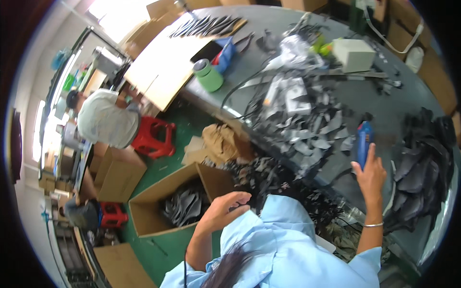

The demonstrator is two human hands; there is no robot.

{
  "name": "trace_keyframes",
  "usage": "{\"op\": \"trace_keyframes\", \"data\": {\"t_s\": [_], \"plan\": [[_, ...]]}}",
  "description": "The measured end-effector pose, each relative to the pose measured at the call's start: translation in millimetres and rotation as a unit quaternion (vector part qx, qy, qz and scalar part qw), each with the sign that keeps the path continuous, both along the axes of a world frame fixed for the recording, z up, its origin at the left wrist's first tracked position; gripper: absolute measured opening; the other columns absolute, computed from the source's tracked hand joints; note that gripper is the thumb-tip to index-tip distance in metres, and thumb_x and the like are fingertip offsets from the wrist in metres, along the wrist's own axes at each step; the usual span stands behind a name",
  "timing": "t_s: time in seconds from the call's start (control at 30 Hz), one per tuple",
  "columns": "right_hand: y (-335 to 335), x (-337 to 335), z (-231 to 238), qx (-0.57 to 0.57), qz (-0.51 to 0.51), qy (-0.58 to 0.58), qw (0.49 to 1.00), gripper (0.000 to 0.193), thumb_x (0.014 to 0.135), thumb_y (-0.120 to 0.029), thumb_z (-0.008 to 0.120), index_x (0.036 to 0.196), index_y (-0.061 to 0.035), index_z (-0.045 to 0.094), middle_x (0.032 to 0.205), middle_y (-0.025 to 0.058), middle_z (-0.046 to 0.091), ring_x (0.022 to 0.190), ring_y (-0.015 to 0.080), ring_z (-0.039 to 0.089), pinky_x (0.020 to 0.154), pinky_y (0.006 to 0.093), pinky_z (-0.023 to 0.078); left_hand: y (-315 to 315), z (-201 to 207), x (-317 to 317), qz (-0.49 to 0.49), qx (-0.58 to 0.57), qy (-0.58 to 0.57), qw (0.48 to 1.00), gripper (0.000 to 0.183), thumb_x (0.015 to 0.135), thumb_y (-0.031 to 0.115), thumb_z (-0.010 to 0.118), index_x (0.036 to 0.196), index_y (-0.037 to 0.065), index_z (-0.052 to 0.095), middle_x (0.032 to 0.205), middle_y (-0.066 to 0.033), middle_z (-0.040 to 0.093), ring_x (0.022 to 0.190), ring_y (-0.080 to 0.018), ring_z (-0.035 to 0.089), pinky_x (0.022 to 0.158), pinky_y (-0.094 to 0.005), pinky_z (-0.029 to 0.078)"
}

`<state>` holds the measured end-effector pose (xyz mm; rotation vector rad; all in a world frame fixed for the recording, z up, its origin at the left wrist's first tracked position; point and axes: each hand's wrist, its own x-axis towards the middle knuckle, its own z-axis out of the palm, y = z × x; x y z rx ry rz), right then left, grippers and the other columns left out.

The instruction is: The person uses a blue handheld electric trimmer to cut the edges of black fabric pieces. They pick up individual pieces from a pile on a table, trim the edges, and place the finished pieces into a cardboard box. The process is repeated continuously throughout the video.

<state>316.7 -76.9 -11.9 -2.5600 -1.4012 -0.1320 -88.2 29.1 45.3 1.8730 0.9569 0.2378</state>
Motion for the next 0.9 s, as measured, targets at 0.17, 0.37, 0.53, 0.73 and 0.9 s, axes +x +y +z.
{"op": "trace_keyframes", "data": {"t_s": [0.17, 0.37, 0.53, 0.73, 0.9], "plan": [[0.5, 1.4, -9.9, -0.006, -0.010, -0.043, 0.999, 0.074, 0.082, -0.036, 0.062, 0.139, -0.0032, 0.028, 0.096, 0.0217, 0.056, 0.084, 0.0379, 0.057, 0.071, 0.0462, 0.046, 24.6, 48.6, -18.8, 0.031, 0.100, -0.180, 0.978, 0.036, 0.077, 0.009, 0.068, 0.110, -0.001, 0.058, 0.105, -0.0144, 0.062, 0.094, -0.0256, 0.061, 0.080, -0.0327, 0.049], [11.2, -6.1, 1.8, -0.022, -0.005, -0.046, 0.999, 0.073, 0.084, -0.037, 0.060, 0.139, -0.0014, 0.028, 0.098, 0.0226, 0.056, 0.085, 0.0381, 0.057, 0.072, 0.0461, 0.047, 19.2, 138.6, -57.9, -0.533, 0.213, -0.324, 0.752, 0.032, 0.081, 0.025, 0.061, 0.097, -0.001, 0.053, 0.099, -0.0156, 0.056, 0.090, -0.0260, 0.056, 0.078, -0.0356, 0.042], [9.1, -4.6, -1.9, 0.007, 0.013, -0.052, 0.999, 0.073, 0.084, -0.037, 0.060, 0.138, 0.0005, 0.029, 0.097, 0.0225, 0.056, 0.084, 0.0372, 0.056, 0.071, 0.0461, 0.047, -8.1, 182.6, -63.2, -0.641, 0.277, -0.311, 0.644, 0.035, 0.084, 0.030, 0.055, 0.100, -0.001, 0.053, 0.096, -0.0123, 0.056, 0.089, -0.0251, 0.055, 0.080, -0.0331, 0.041], [7.6, -9.2, 2.7, -0.005, 0.002, -0.050, 0.999, 0.078, 0.079, -0.032, 0.066, 0.135, 0.0062, 0.028, 0.095, 0.0201, 0.057, 0.086, 0.0350, 0.054, 0.072, 0.0450, 0.046, -9.7, 191.1, -54.0, -0.678, 0.110, -0.402, 0.605, 0.021, 0.091, 0.021, 0.045, 0.098, 0.007, 0.059, 0.075, -0.0142, 0.061, 0.070, -0.0265, 0.059, 0.062, -0.0386, 0.046], [9.5, -9.6, 5.5, -0.002, 0.000, -0.047, 0.999, 0.079, 0.078, -0.032, 0.066, 0.136, 0.0066, 0.027, 0.095, 0.0197, 0.057, 0.086, 0.0338, 0.054, 0.072, 0.0444, 0.046, 12.4, 190.6, -34.6, -0.697, 0.117, -0.357, 0.611, 0.022, 0.091, 0.023, 0.048, 0.093, 0.005, 0.060, 0.077, -0.0137, 0.061, 0.069, -0.0261, 0.059, 0.061, -0.0377, 0.046]]}}
